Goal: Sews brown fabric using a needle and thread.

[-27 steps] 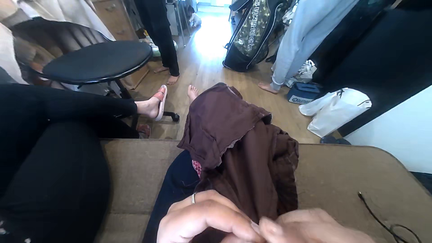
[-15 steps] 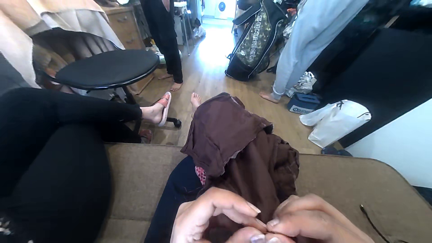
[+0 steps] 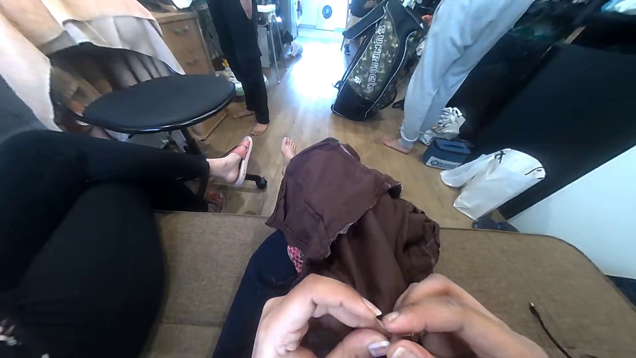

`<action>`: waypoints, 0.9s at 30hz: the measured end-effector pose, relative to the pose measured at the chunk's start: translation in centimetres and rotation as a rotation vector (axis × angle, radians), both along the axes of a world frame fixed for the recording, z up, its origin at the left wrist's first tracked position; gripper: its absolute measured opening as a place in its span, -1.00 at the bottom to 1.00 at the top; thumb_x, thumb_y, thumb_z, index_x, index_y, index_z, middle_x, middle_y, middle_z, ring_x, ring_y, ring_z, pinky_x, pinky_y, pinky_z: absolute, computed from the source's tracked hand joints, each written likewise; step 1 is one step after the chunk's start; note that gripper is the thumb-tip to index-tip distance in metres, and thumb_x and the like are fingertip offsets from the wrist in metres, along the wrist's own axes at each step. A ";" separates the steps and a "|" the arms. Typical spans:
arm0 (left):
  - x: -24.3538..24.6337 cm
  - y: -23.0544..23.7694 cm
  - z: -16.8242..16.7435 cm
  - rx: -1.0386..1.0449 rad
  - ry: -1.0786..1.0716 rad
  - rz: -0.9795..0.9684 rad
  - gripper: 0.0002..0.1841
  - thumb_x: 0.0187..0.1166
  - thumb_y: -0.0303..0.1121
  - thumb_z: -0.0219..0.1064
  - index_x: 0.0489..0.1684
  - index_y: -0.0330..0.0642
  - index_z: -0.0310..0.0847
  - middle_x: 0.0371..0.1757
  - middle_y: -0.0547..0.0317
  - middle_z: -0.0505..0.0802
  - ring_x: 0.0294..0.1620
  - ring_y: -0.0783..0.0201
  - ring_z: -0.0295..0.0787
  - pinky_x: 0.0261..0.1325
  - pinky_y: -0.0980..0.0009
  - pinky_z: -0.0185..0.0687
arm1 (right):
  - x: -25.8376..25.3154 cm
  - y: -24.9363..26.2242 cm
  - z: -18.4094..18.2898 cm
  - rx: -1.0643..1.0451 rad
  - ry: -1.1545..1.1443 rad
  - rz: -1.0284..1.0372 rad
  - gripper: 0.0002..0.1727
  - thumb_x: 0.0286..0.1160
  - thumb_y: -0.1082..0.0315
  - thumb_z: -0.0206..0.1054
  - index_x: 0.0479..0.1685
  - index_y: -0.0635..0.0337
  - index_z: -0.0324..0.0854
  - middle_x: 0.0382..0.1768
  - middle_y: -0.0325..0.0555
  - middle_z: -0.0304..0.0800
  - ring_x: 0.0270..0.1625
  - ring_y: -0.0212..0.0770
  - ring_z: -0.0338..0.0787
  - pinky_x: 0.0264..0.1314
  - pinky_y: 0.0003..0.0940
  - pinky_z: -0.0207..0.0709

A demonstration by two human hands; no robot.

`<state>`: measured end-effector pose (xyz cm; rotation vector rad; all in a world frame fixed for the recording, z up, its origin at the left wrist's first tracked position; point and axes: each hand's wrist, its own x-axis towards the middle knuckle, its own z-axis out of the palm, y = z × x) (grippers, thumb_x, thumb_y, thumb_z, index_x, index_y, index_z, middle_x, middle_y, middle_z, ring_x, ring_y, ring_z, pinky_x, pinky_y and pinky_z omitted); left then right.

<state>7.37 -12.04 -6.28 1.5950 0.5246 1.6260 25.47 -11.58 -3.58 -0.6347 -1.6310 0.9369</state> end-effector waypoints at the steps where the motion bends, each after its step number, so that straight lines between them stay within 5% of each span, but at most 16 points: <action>1: 0.0 0.0 0.0 -0.004 -0.003 -0.003 -0.81 0.59 -0.53 0.41 0.05 -0.20 0.57 -0.06 0.35 0.90 -0.04 0.62 0.83 0.06 0.67 0.74 | 0.0 0.0 0.0 -0.001 -0.003 0.001 -0.88 0.49 0.40 0.52 -0.08 0.19 0.82 -0.14 -0.29 0.74 -0.12 -0.60 0.75 -0.10 -0.74 0.70; 4: 0.1 0.0 0.0 -0.032 -0.033 -0.019 -0.80 0.59 -0.53 0.41 0.06 -0.17 0.57 -0.07 0.32 0.92 -0.06 0.55 0.87 0.03 0.61 0.79 | 0.0 0.1 -0.1 -0.009 -0.017 0.010 -0.79 0.49 0.39 0.52 0.04 0.23 0.77 -0.12 -0.24 0.74 -0.15 -0.56 0.76 -0.14 -0.68 0.71; 10: 0.0 -0.1 0.0 -0.075 0.005 -0.037 -0.73 0.58 -0.56 0.40 0.14 -0.15 0.50 -0.02 0.35 0.89 -0.04 0.58 0.83 0.00 0.63 0.77 | -0.2 0.2 -0.2 0.005 -0.041 -0.036 -0.95 0.50 0.41 0.50 -0.20 0.20 0.80 -0.13 -0.26 0.72 -0.12 -0.62 0.72 -0.15 -0.78 0.66; 15: -0.8 0.5 -0.1 -0.033 0.131 0.030 -0.74 0.67 -0.35 0.37 0.22 -0.22 0.65 0.05 0.20 0.91 -0.03 0.52 0.84 -0.04 0.60 0.78 | 0.0 -0.2 0.0 0.149 -0.202 -0.219 -0.93 0.46 0.41 0.53 -0.25 0.20 0.78 -0.18 -0.21 0.73 -0.16 -0.63 0.71 -0.17 -0.82 0.61; 20: -0.6 0.8 -0.4 0.029 0.090 0.007 -0.78 0.58 -0.30 0.48 0.08 -0.14 0.84 0.09 0.21 0.85 0.15 0.49 0.77 0.15 0.61 0.72 | 0.0 -0.6 0.4 0.193 -0.273 -0.199 -0.93 0.43 0.44 0.53 -0.28 0.27 0.79 -0.21 -0.12 0.75 -0.07 -0.57 0.71 -0.03 -0.82 0.57; 27: -0.6 0.7 -0.3 0.017 0.063 0.028 -0.92 0.54 -0.38 0.50 -0.16 -0.15 0.87 0.03 0.26 0.88 0.13 0.53 0.78 0.21 0.63 0.69 | -0.4 -0.6 0.2 0.222 -0.304 -0.216 -0.91 0.40 0.45 0.53 -0.29 0.30 0.76 -0.22 -0.08 0.74 -0.05 -0.54 0.70 0.02 -0.82 0.54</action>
